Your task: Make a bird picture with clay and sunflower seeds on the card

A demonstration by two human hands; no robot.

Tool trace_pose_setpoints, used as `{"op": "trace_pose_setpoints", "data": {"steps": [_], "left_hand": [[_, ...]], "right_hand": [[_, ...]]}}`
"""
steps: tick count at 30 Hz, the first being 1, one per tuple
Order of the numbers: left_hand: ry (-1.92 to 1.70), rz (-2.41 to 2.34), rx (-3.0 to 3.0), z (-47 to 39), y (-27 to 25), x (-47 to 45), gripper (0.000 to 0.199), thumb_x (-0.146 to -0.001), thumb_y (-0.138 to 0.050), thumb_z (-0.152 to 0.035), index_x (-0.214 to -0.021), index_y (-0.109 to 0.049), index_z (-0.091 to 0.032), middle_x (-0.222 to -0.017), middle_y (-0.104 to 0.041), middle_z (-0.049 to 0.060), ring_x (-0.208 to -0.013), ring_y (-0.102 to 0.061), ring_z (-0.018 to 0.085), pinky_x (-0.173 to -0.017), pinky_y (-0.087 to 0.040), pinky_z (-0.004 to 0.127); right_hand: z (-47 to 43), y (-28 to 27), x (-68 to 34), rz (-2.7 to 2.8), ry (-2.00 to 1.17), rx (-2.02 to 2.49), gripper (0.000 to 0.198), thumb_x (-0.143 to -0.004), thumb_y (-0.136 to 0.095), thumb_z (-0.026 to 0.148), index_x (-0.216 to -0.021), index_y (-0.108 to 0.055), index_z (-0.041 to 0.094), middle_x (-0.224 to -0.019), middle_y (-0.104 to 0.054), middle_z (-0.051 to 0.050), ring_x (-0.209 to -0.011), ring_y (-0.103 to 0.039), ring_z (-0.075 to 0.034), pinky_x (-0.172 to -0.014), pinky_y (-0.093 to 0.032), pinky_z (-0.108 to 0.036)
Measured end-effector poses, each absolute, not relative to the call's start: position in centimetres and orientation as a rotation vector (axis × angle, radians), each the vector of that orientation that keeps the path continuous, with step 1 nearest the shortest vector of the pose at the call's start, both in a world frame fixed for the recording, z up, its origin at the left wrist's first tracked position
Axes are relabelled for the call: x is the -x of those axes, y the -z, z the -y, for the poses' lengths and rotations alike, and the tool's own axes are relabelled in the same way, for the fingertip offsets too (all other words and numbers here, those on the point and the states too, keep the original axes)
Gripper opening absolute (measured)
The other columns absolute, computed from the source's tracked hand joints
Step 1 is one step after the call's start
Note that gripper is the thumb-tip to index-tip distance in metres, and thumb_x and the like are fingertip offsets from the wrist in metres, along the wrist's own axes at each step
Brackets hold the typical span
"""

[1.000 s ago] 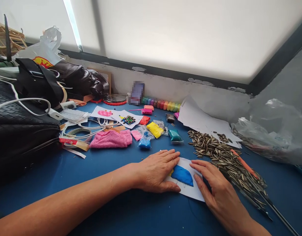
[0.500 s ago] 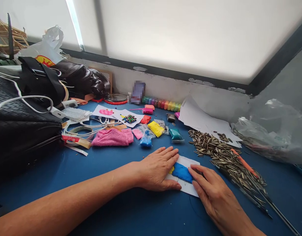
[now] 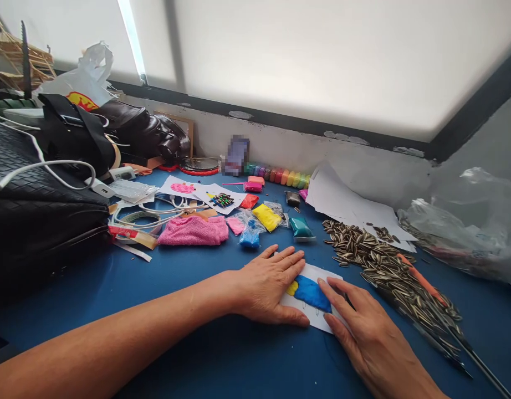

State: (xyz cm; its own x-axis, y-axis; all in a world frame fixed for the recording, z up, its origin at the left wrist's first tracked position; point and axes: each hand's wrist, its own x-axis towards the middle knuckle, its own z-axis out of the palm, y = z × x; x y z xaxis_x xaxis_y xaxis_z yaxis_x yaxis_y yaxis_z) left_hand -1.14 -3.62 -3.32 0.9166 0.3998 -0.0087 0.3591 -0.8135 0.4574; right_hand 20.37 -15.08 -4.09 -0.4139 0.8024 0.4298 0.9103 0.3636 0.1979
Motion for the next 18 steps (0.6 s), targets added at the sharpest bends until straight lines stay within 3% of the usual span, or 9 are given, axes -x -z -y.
{"op": "trace_pose_setpoints", "data": {"steps": [3, 8, 18], "left_hand": [[-0.114, -0.571, -2.627, 3.7, 3.2, 1.2, 0.1, -0.086, -0.051, -0.07, -0.155, -0.017, -0.006, -0.161, -0.012, 0.013, -0.151, -0.004, 0.026, -0.122, 0.001, 0.045], [-0.08, -0.583, -2.634, 3.7, 3.1, 1.2, 0.099, -0.086, -0.052, -0.07, -0.154, -0.019, -0.006, -0.162, -0.009, 0.013, -0.151, -0.003, 0.025, -0.122, 0.001, 0.045], [-0.087, -0.585, -2.651, 3.6, 3.3, 1.2, 0.098, -0.087, -0.05, -0.069, -0.154, -0.019, -0.005, -0.161, -0.012, 0.014, -0.151, -0.005, 0.026, -0.122, 0.0, 0.046]], "right_hand": [[15.1, 4.2, -20.1, 2.372, 0.655, 1.498, 0.043, -0.099, -0.042, 0.039, -0.132, -0.063, 0.021, -0.12, -0.069, -0.016, -0.104, -0.069, -0.025, -0.08, -0.06, -0.039], [15.0, 3.9, -19.5, 2.422, 0.725, 1.453, 0.043, -0.099, -0.04, 0.042, -0.123, -0.07, 0.024, -0.131, -0.062, -0.02, -0.111, -0.065, -0.031, -0.082, -0.059, -0.047], [15.2, 4.1, -19.1, 2.46, 0.596, 1.394, 0.038, -0.097, -0.047, 0.041, -0.125, -0.068, 0.028, -0.137, -0.058, -0.018, -0.119, -0.06, -0.032, -0.086, -0.056, -0.048]]}}
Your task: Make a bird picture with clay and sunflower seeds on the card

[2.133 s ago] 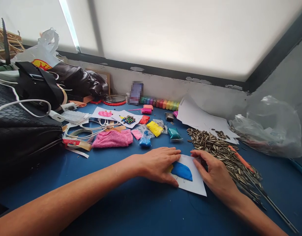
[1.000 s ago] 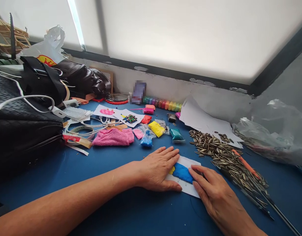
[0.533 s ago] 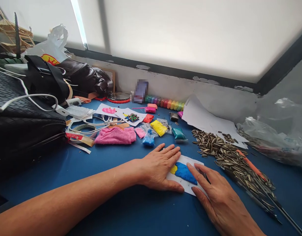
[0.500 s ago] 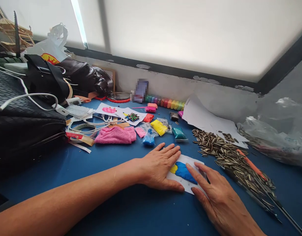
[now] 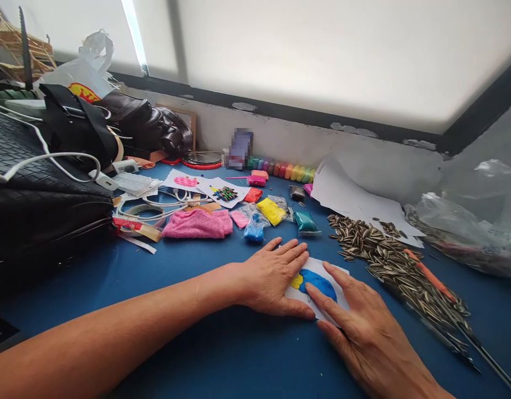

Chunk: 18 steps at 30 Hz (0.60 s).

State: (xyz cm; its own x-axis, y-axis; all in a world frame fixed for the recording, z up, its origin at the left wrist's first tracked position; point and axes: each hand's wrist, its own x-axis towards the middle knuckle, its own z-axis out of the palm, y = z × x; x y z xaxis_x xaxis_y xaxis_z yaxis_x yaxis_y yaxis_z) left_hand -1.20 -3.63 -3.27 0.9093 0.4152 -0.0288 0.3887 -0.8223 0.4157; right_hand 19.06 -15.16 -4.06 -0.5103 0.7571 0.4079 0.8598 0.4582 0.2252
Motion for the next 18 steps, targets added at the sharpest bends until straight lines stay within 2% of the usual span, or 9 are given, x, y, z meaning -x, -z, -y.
{"op": "trace_pose_setpoints", "data": {"steps": [4, 11, 18], "left_hand": [[-0.127, -0.564, -2.654, 3.6, 3.7, 1.2, 0.099, -0.087, -0.049, -0.071, -0.154, -0.02, -0.005, -0.161, -0.012, 0.015, -0.151, -0.006, 0.028, -0.122, -0.002, 0.047], [-0.152, -0.556, -2.627, 3.4, 4.0, 1.2, 0.103, -0.085, -0.049, -0.073, -0.155, -0.017, -0.005, -0.161, -0.012, 0.015, -0.151, -0.005, 0.027, -0.123, -0.005, 0.042], [-0.112, -0.501, -2.619, 2.7, 3.7, 1.5, 0.096, -0.086, -0.051, -0.069, -0.154, -0.022, -0.007, -0.161, -0.012, 0.015, -0.151, -0.006, 0.027, -0.122, -0.005, 0.041]], "right_hand": [[15.3, 4.0, -19.3, 2.433, 0.541, 1.446, 0.043, -0.097, -0.045, 0.043, -0.13, -0.065, 0.025, -0.136, -0.059, -0.018, -0.119, -0.061, -0.03, -0.089, -0.056, -0.046], [15.1, 3.6, -19.1, 2.382, 0.49, 1.505, 0.042, -0.099, -0.041, 0.041, -0.124, -0.069, 0.023, -0.133, -0.063, -0.016, -0.117, -0.063, -0.028, -0.089, -0.057, -0.044], [14.2, 3.0, -19.4, 2.302, 0.303, 1.583, 0.039, -0.1, -0.039, 0.037, -0.121, -0.069, 0.024, -0.133, -0.063, -0.012, -0.118, -0.063, -0.026, -0.089, -0.059, -0.043]]}}
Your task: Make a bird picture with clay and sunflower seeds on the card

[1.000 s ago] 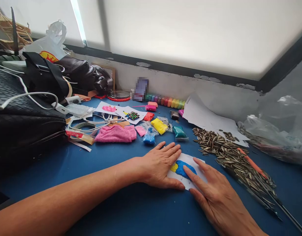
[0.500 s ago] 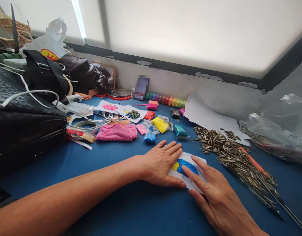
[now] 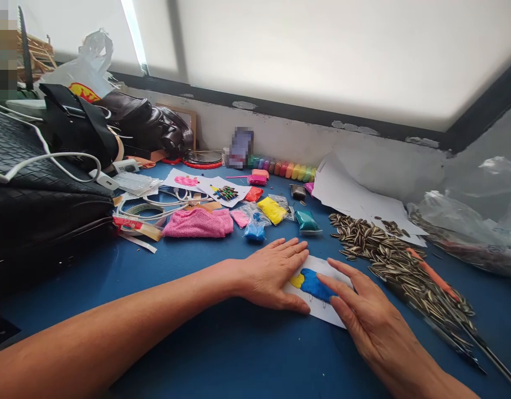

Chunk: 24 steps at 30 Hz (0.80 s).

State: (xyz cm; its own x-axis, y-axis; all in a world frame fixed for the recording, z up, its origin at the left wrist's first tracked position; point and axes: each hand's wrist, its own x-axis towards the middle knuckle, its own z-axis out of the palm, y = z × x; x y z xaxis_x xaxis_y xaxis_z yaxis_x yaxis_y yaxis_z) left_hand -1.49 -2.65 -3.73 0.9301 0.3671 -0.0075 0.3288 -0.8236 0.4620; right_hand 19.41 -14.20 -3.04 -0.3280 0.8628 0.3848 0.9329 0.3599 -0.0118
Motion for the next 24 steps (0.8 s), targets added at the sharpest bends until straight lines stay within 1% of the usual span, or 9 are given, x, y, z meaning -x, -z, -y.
{"op": "trace_pose_setpoints", "data": {"steps": [3, 7, 10, 15, 19, 24], "left_hand": [[-0.108, -0.514, -2.646, 2.6, 3.7, 1.5, 0.096, -0.086, -0.05, -0.07, -0.154, -0.023, -0.007, -0.162, -0.013, 0.015, -0.151, -0.007, 0.028, -0.122, -0.008, 0.043], [-0.12, -0.593, -2.655, 2.6, 3.8, 1.6, 0.102, -0.083, -0.05, -0.074, -0.154, -0.022, -0.007, -0.161, -0.012, 0.016, -0.151, -0.006, 0.029, -0.121, -0.009, 0.045], [-0.119, -0.613, -2.656, 2.6, 3.8, 1.7, 0.105, -0.081, -0.05, -0.075, -0.154, -0.02, -0.006, -0.161, -0.012, 0.017, -0.151, -0.006, 0.029, -0.122, -0.009, 0.045], [-0.114, -0.616, -2.675, 2.6, 3.9, 1.6, 0.104, -0.082, -0.049, -0.076, -0.155, -0.019, -0.007, -0.161, -0.012, 0.016, -0.15, -0.006, 0.03, -0.122, -0.01, 0.046], [-0.124, -0.615, -2.682, 2.6, 3.9, 1.6, 0.104, -0.082, -0.05, -0.075, -0.155, -0.018, -0.008, -0.161, -0.013, 0.015, -0.15, -0.007, 0.031, -0.122, -0.011, 0.046], [-0.103, -0.62, -2.678, 2.6, 3.9, 1.6, 0.104, -0.083, -0.05, -0.074, -0.155, -0.018, -0.006, -0.161, -0.011, 0.016, -0.151, -0.006, 0.03, -0.122, -0.009, 0.046]], "right_hand": [[13.5, 2.7, -19.4, 2.333, 0.226, 1.571, 0.038, -0.1, -0.04, 0.038, -0.12, -0.07, 0.027, -0.135, -0.062, -0.011, -0.122, -0.06, -0.027, -0.093, -0.056, -0.046], [12.6, 2.4, -19.2, 2.365, 0.148, 1.562, 0.036, -0.099, -0.042, 0.037, -0.121, -0.07, 0.029, -0.137, -0.06, -0.011, -0.122, -0.06, -0.026, -0.096, -0.054, -0.046], [12.2, 2.6, -19.1, 2.365, 0.168, 1.548, 0.037, -0.099, -0.041, 0.039, -0.119, -0.071, 0.029, -0.135, -0.061, -0.012, -0.12, -0.061, -0.027, -0.094, -0.055, -0.046], [11.9, 3.0, -19.0, 2.376, 0.164, 1.558, 0.04, -0.1, -0.039, 0.043, -0.119, -0.071, 0.029, -0.135, -0.061, -0.011, -0.119, -0.062, -0.026, -0.094, -0.055, -0.044], [11.8, 3.2, -19.0, 2.402, 0.203, 1.534, 0.04, -0.1, -0.039, 0.042, -0.119, -0.071, 0.029, -0.133, -0.062, -0.013, -0.119, -0.061, -0.027, -0.093, -0.054, -0.046], [12.0, 3.2, -19.0, 2.424, 0.297, 1.467, 0.039, -0.1, -0.04, 0.04, -0.119, -0.071, 0.027, -0.135, -0.06, -0.015, -0.119, -0.061, -0.028, -0.092, -0.054, -0.047]]}}
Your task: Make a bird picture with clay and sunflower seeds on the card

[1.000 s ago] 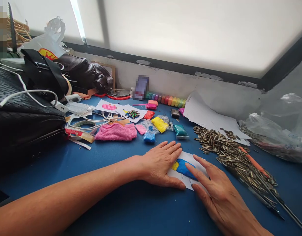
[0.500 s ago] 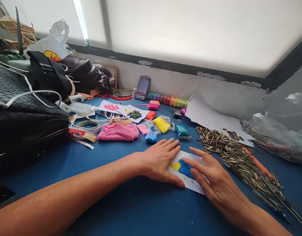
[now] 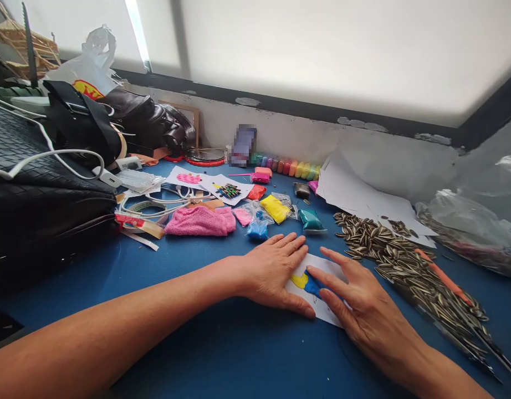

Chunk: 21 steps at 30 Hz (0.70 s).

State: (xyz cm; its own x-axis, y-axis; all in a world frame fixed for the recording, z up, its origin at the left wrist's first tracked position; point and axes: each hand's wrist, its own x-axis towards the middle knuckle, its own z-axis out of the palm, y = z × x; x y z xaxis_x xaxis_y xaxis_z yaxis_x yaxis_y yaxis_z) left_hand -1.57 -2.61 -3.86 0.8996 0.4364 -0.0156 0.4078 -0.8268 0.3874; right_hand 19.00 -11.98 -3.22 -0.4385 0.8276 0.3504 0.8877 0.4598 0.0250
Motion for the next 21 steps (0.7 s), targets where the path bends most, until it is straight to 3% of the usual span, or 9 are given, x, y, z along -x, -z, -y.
{"op": "trace_pose_setpoints", "data": {"steps": [9, 13, 21], "left_hand": [[-0.105, -0.616, -2.685, 2.6, 3.9, 1.6, 0.104, -0.083, -0.048, -0.075, -0.155, -0.018, -0.006, -0.161, -0.011, 0.016, -0.15, -0.005, 0.03, -0.122, -0.01, 0.047], [-0.113, -0.609, -2.667, 2.7, 3.8, 1.7, 0.105, -0.083, -0.049, -0.075, -0.155, -0.017, -0.006, -0.161, -0.011, 0.015, -0.15, -0.005, 0.031, -0.122, -0.01, 0.047], [-0.09, -0.633, -2.64, 3.0, 3.4, 1.7, 0.108, -0.08, -0.05, -0.078, -0.155, -0.019, -0.006, -0.161, -0.007, 0.015, -0.151, -0.003, 0.027, -0.122, -0.005, 0.041]], "right_hand": [[12.2, 3.3, -18.6, 2.403, 0.223, 1.504, 0.041, -0.1, -0.039, 0.044, -0.117, -0.073, 0.03, -0.136, -0.061, -0.013, -0.119, -0.061, -0.029, -0.092, -0.055, -0.047], [12.2, 3.2, -19.1, 2.328, 0.134, 1.586, 0.042, -0.1, -0.038, 0.045, -0.127, -0.067, 0.029, -0.137, -0.061, -0.01, -0.122, -0.061, -0.026, -0.094, -0.056, -0.044], [12.3, 3.3, -22.4, 2.172, 0.255, 1.683, 0.039, -0.099, -0.04, 0.031, -0.127, -0.064, 0.019, -0.129, -0.067, -0.009, -0.121, -0.062, -0.023, -0.098, -0.055, -0.041]]}}
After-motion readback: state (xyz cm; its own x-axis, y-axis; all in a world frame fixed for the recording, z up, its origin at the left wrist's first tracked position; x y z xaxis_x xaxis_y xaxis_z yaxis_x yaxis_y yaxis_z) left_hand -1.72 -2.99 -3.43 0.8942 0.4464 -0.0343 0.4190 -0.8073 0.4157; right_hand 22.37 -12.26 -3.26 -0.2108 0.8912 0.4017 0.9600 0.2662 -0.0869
